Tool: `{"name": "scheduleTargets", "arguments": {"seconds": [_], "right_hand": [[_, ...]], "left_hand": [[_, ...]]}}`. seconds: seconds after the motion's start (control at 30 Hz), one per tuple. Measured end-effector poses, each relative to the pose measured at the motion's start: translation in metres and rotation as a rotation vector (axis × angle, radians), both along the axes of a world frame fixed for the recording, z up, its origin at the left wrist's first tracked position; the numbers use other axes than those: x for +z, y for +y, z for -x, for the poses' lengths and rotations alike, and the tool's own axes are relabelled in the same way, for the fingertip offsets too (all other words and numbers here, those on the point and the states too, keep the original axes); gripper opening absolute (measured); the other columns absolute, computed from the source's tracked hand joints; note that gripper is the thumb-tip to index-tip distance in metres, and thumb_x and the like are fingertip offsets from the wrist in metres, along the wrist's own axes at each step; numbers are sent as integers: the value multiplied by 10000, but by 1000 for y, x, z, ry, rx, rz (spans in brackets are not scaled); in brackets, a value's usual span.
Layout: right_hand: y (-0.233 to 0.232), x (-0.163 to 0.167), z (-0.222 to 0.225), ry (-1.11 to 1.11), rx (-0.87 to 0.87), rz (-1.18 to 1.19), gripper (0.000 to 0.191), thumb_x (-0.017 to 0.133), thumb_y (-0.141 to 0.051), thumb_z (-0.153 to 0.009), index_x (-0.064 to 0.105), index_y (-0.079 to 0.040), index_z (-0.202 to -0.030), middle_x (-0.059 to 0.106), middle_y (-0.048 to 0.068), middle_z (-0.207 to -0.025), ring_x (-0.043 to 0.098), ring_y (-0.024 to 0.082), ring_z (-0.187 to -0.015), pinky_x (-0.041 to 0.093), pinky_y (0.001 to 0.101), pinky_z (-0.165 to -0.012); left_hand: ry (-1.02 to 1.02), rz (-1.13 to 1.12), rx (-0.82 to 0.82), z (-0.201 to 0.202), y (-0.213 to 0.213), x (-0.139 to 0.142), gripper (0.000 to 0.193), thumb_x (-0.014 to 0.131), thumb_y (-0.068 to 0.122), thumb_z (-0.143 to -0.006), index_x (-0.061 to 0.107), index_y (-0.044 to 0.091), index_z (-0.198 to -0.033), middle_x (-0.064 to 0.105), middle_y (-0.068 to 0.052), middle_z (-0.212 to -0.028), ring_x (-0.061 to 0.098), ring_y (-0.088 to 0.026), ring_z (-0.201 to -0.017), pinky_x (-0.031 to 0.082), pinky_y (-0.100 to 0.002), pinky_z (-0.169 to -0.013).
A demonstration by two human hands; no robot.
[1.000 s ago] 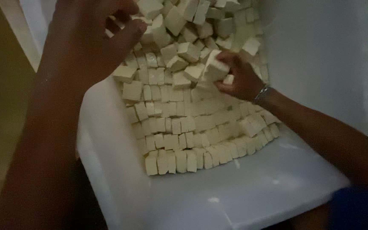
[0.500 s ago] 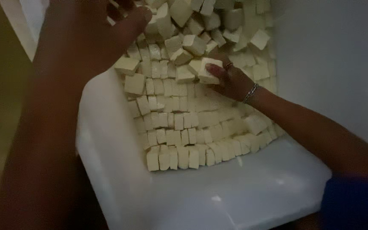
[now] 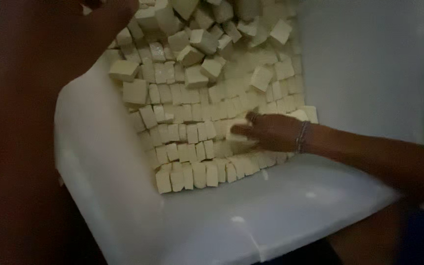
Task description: The person lifts cubed tofu out of a water-filled bin by hand and transfers handfuls into a white styrofoam tray, arranging the cubes in rows. They repeatedly scoop cubes from the water bath and pack them neatly into the tray.
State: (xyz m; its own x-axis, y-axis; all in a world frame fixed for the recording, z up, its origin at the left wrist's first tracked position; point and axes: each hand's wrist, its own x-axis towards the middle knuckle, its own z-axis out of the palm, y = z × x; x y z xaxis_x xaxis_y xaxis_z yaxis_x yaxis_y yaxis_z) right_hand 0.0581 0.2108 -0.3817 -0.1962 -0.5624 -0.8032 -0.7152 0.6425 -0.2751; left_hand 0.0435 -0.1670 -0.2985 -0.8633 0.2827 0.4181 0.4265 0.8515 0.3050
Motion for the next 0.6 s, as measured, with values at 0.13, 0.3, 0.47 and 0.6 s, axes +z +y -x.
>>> {"name": "scheduleTargets", "arguments": {"seconds": [0.13, 0.3, 0.47, 0.6], "right_hand": [[11, -4, -14, 189, 481, 20, 832, 601, -86, -921, 213, -305, -1623, 359, 285, -1554, 641, 345, -1103, 609, 373, -845], [6, -9, -29, 132, 440, -226, 855, 664, -120, -941, 185, -274, -1632, 316, 269, -1573, 532, 376, -1314, 503, 425, -1056], [-3, 0, -30, 41, 360, -200, 902, 712, -98, -905, 173, -256, -1611, 103, 225, -1680, 371, 433, -1441, 485, 498, -1061], [-2, -2, -35, -77, 277, -260, 891, 660, -97, -947, 119, -235, -1641, 79, 218, -1700, 366, 440, -1452, 454, 534, -1113]], "left_hand": [[-10, -2, 17, -1, 0, 0, 132, 739, 120, -1114, 723, -6, -1074, 752, -116, -976, 738, -214, -897, 571, -342, -702], [9, 9, -3, -1, 1, -2, 132, 728, 90, -1086, 710, -32, -1134, 751, -144, -1028, 742, -229, -926, 589, -350, -724], [-55, -131, -50, -1, 1, 2, 158, 718, 53, -1082, 685, -64, -1183, 745, -175, -1080, 741, -263, -976, 605, -364, -790], [-41, -157, -52, -2, 4, 6, 169, 744, 27, -1079, 673, -82, -1187, 736, -192, -1100, 737, -279, -1005, 604, -361, -788]]}}
